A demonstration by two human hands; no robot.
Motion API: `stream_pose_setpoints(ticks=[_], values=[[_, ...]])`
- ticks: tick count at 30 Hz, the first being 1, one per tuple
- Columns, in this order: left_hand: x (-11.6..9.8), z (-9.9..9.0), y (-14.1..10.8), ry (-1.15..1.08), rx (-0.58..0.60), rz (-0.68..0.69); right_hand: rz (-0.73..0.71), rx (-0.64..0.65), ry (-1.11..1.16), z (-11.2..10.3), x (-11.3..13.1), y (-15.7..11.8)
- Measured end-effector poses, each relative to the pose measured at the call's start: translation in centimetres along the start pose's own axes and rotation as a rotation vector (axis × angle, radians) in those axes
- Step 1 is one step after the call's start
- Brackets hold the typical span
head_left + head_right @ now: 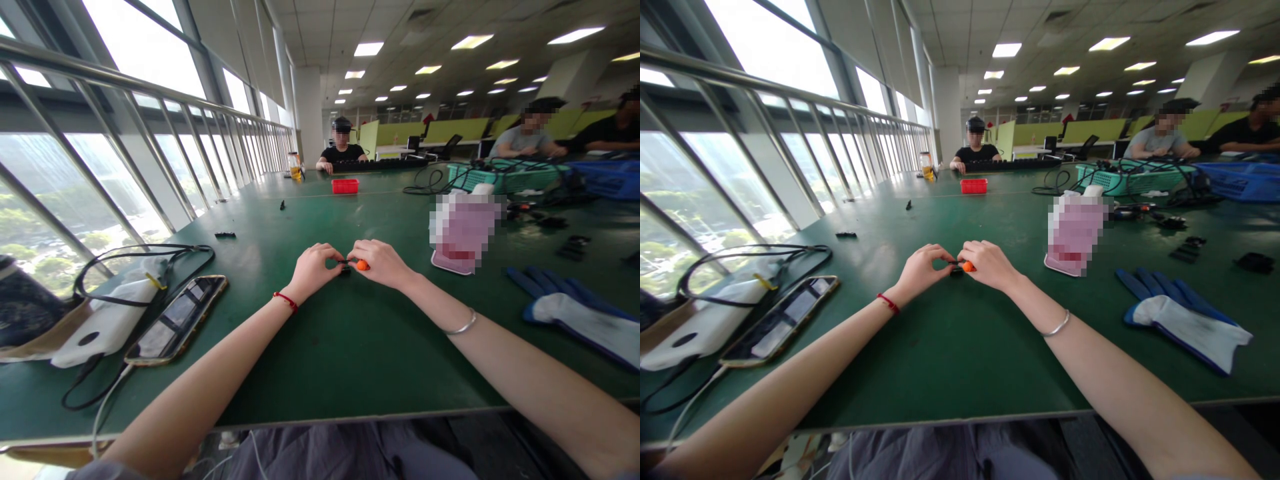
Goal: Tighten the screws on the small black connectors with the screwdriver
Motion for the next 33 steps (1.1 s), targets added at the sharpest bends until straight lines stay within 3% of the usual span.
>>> stream_pose_setpoints(ticks=[5,9,14,25,29,33], values=[[1.5,0.0,0.1,-0.101,-0.01,-0.095,0.13,-0.063,0.024,-0.6,-2.4,-0.6],[1.8,1.6,-0.1,-0.151,0.115,-0.124,0.169,-0.039,-0.001,0.0,-3.6,-0.9],[0.9,2.4,-0.4,-0.097,0.193,-0.112,0.146,0.025,-0.022,1.2,-3.4,-0.8],[0.7,2.8,-0.5,-0.077,0.205,-0.096,0.102,0.136,0.009,3.1,-2.9,-0.9],[2.2,1.5,-0.1,-0.047,0.141,-0.137,0.099,0.148,0.03,3.1,-2.8,-0.9],[5.7,-2.1,0.2,0.045,0.019,-0.271,0.102,0.16,0.05,3.2,-2.8,-1.0]])
Point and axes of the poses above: each hand's wrist, its own y-axis towards the middle knuckle, its own z-axis out of the palm, x = y × z, the point moved 10 cm from there along y, towards the middle knuckle, and after that the axes turned 11 degrees about -y, right-handed, at the moved point
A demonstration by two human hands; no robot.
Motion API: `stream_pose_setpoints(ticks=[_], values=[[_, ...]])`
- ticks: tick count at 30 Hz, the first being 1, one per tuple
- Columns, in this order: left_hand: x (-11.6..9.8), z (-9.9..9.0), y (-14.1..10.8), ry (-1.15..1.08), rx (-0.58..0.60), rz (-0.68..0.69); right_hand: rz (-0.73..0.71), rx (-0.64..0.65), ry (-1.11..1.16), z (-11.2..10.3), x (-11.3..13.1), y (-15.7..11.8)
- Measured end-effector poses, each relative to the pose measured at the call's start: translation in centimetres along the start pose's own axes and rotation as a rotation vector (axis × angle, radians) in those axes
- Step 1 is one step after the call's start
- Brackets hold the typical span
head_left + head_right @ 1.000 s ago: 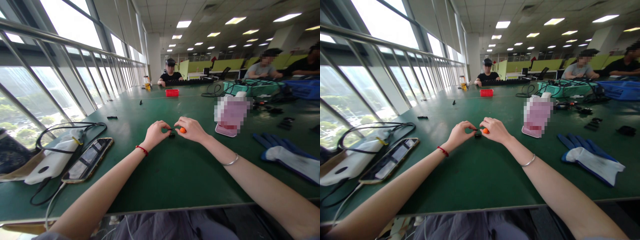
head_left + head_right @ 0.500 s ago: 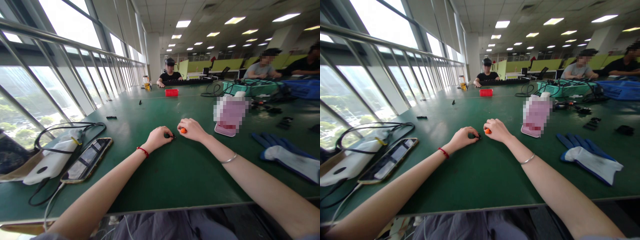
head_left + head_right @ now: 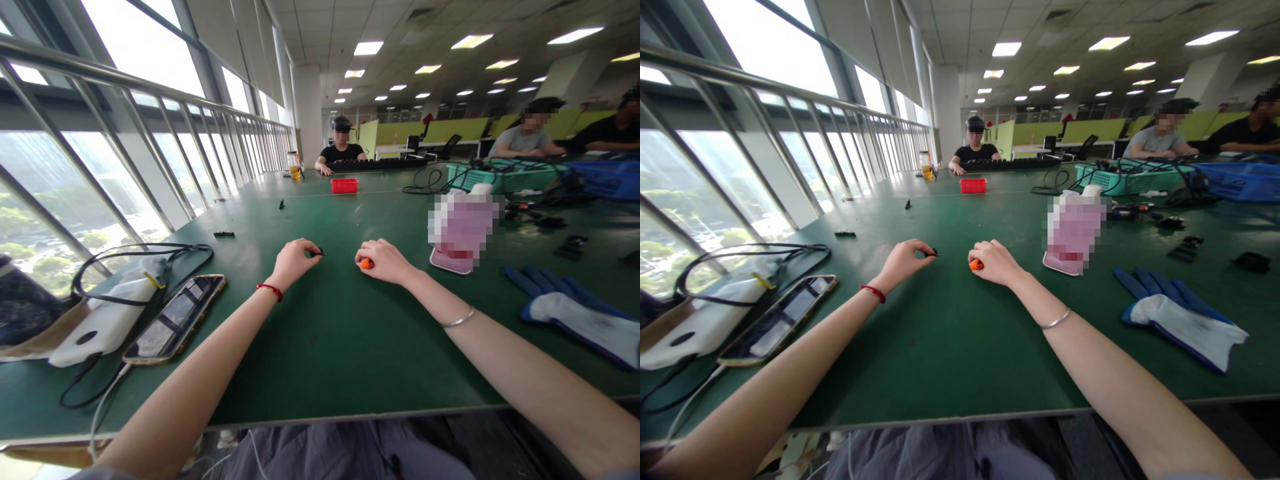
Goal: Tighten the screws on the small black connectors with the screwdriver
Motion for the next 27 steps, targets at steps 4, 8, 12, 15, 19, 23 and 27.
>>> stream_pose_setpoints(ticks=[4,8,12,15,19,23,27], values=[[5.6,-5.2,-0.1,0.121,-0.185,-0.279,-0.003,0.016,0.012,0.2,0.1,0.0],[10.7,-9.7,-2.0,0.193,-0.326,-0.531,-0.005,0.027,0.016,0.3,0.1,0.0],[13.7,-12.0,-4.0,0.22,-0.374,-0.683,-0.004,0.03,0.022,0.2,0.2,0.0],[14.6,-12.5,-4.9,0.221,-0.368,-0.736,0.0,0.031,0.027,0.2,0.2,0.0],[15.0,-12.4,-5.2,0.221,-0.336,-0.776,0.003,0.031,0.025,0.3,0.1,0.0],[15.0,-13.0,-5.3,0.21,-0.345,-0.778,0.001,0.033,0.028,0.3,0.1,0.0],[15.4,-14.5,-6.1,0.189,-0.413,-0.797,0.003,0.034,0.026,0.3,0.1,0.0]])
Point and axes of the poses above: each hand's wrist, its own y-axis towards the middle knuckle, its own z-axis out of the palm, x = y × z, the point moved 10 cm from there along y, towards the middle knuckle, and after that the axes turned 11 degrees about -y, right-handed, at the moved point
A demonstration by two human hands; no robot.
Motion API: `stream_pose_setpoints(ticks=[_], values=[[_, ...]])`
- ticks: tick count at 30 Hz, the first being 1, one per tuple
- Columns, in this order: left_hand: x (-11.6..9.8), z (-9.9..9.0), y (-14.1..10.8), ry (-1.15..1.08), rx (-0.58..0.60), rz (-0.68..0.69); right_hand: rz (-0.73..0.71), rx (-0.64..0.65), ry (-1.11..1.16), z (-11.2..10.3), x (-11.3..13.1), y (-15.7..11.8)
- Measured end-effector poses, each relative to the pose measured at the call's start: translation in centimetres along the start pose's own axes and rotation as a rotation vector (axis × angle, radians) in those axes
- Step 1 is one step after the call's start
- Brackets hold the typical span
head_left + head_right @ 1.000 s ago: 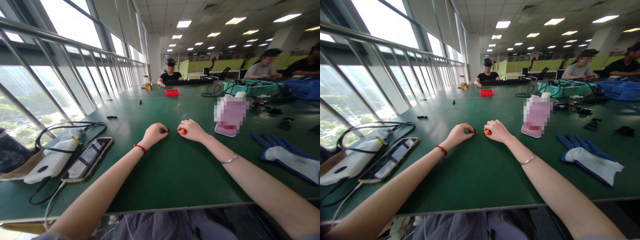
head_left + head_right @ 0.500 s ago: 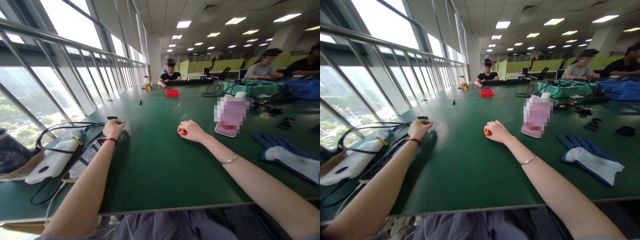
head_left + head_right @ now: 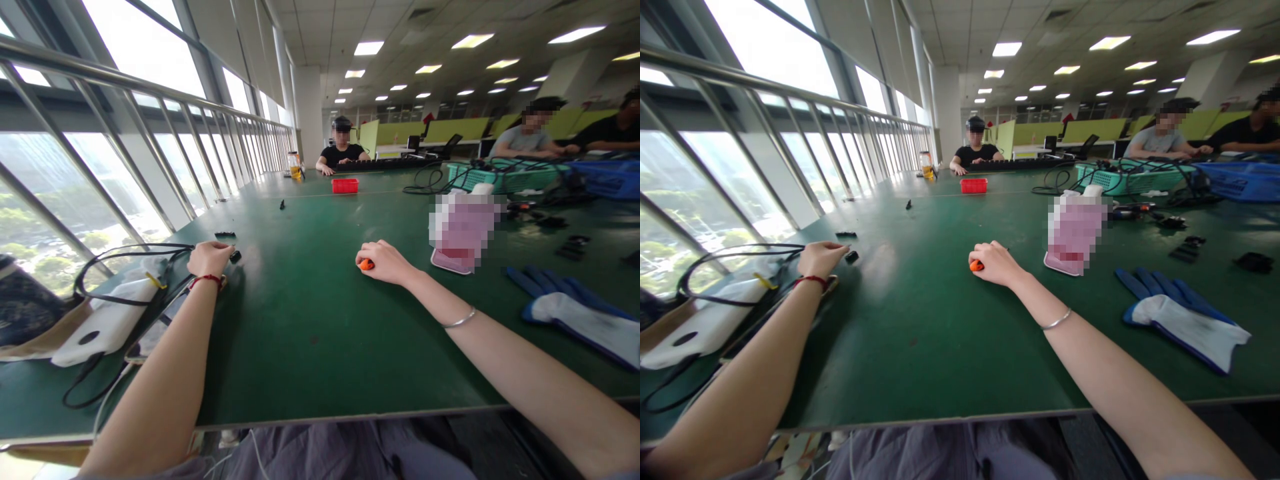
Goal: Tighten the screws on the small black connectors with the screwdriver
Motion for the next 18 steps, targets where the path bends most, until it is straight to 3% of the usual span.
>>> stream_pose_setpoints(ticks=[5,18], values=[[1.0,0.1,0.1,-0.009,0.019,-0.035,0.006,0.0,0.003,-0.1,0.1,0.0],[1.1,1.1,0.4,0.056,0.055,-0.015,0.0,0.006,0.01,-0.1,0.1,0.0]])
Point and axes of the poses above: each hand's wrist, its own y-axis towards the middle knuckle, its own z-axis out of the palm, x = y × z, the point moved 10 cm from there along y, towards the middle knuckle, and after that the axes turned 11 degrees about -y, right-handed, at the moved point
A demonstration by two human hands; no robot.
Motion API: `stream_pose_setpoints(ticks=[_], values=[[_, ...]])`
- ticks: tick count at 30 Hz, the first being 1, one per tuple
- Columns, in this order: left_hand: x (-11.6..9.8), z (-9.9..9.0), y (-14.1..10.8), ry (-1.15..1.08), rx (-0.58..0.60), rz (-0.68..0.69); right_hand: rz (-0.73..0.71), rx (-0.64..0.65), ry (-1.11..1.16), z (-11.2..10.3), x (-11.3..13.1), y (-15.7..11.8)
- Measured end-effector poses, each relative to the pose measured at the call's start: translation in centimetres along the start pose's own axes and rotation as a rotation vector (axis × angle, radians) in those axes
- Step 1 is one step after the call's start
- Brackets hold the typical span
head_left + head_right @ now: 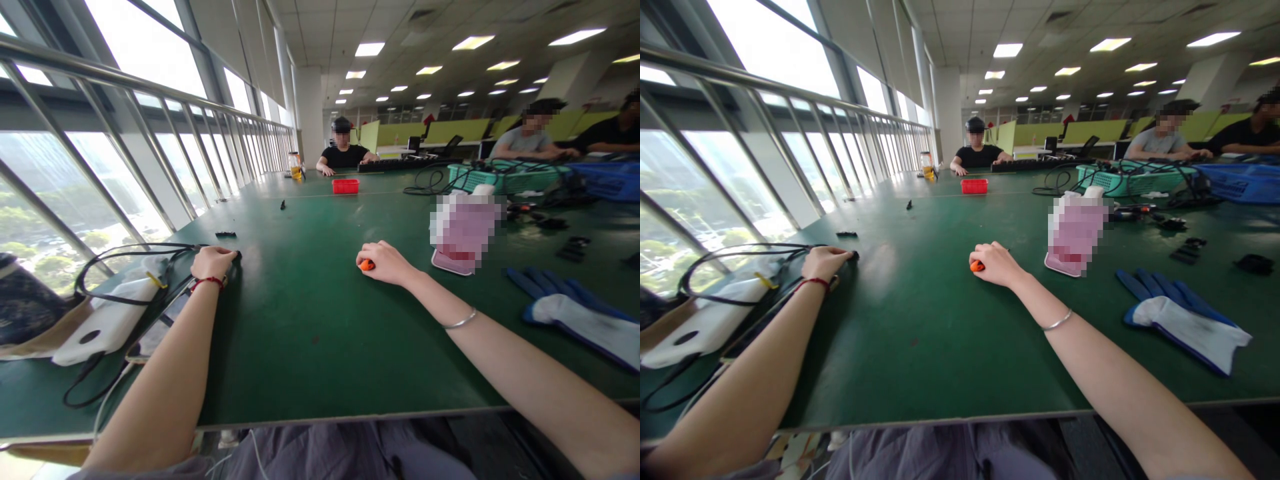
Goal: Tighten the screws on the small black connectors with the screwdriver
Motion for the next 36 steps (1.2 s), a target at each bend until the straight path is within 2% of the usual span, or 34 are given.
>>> stream_pose_setpoints(ticks=[21,24,26,29,31,33,36], values=[[-0.2,0.2,0.3,0.019,-0.014,0.044,0.0,-0.005,0.003,-0.1,0.1,0.0],[-0.4,0.3,0.4,0.026,0.003,0.062,-0.006,-0.079,-0.035,-1.0,0.0,0.0],[-1.0,1.0,0.5,0.033,0.037,0.105,0.037,-0.21,-0.069,-2.8,-0.3,-0.2],[-3.4,3.4,-0.1,0.006,0.146,0.239,0.199,-0.469,-0.088,-6.7,-1.4,-1.3],[-6.4,5.9,-1.8,-0.075,0.259,0.388,0.33,-0.572,-0.012,-8.6,-2.1,-2.2],[-9.8,8.4,-4.8,-0.183,0.381,0.536,0.452,-0.599,0.143,-9.4,-2.8,-2.8],[-14.8,11.7,-11.2,-0.316,0.605,0.765,0.496,-0.665,0.321,-10.5,-2.5,-3.1]])
Point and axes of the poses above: each hand's wrist, its own y-axis towards the middle knuckle, its own z-axis out of the palm, x = y × z, the point moved 10 cm from there along y, towards the middle knuckle, and after that the axes turned 11 degrees about -y, right-handed, at the moved point
